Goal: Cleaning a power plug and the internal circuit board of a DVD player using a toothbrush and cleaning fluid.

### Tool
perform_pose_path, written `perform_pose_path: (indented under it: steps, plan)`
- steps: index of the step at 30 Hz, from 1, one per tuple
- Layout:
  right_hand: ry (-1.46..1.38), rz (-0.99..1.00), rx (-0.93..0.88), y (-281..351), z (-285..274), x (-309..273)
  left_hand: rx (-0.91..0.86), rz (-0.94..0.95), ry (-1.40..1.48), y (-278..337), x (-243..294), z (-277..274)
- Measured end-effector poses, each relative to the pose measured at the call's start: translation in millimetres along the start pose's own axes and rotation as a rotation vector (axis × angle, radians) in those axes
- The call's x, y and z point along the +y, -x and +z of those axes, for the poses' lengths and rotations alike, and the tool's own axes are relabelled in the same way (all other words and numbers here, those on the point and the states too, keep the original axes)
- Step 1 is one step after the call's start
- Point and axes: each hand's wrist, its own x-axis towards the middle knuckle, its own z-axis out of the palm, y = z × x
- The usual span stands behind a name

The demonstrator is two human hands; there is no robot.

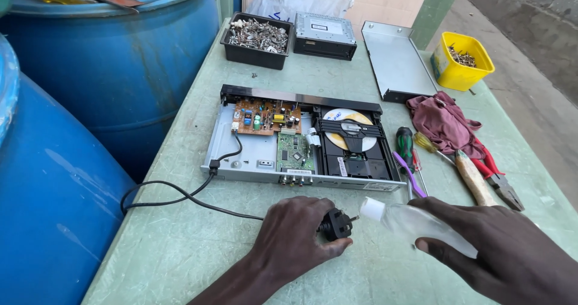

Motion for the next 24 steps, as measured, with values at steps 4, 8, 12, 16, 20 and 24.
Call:
perform_pose_path:
  steps: [4,8,12,16,20,24]
  plan:
    - [-0.041,-0.13,0.039,-4.9,8.9,3.2,0.013,-0.002,0.031,0.5,-3.7,0.3]
    - [-0.057,-0.017,0.026,-4.3,7.4,1.1,0.005,-0.026,0.044,1.7,-5.8,-3.4]
    - [-0.053,-0.094,0.024,-4.0,9.5,3.5,0.007,-0.01,0.054,0.2,-6.5,-5.5]
    - [-0.07,-0.05,0.034,-1.7,11.3,3.3,0.029,0.009,0.046,0.8,-9.0,-5.0]
    - [-0.06,-0.087,0.002,-1.3,20.6,2.7,0.032,-0.004,0.035,0.2,-9.2,-4.1]
    - [-0.144,-0.091,0.064,-2.5,24.3,2.5,0.029,-0.013,0.055,1.3,-9.2,-6.4]
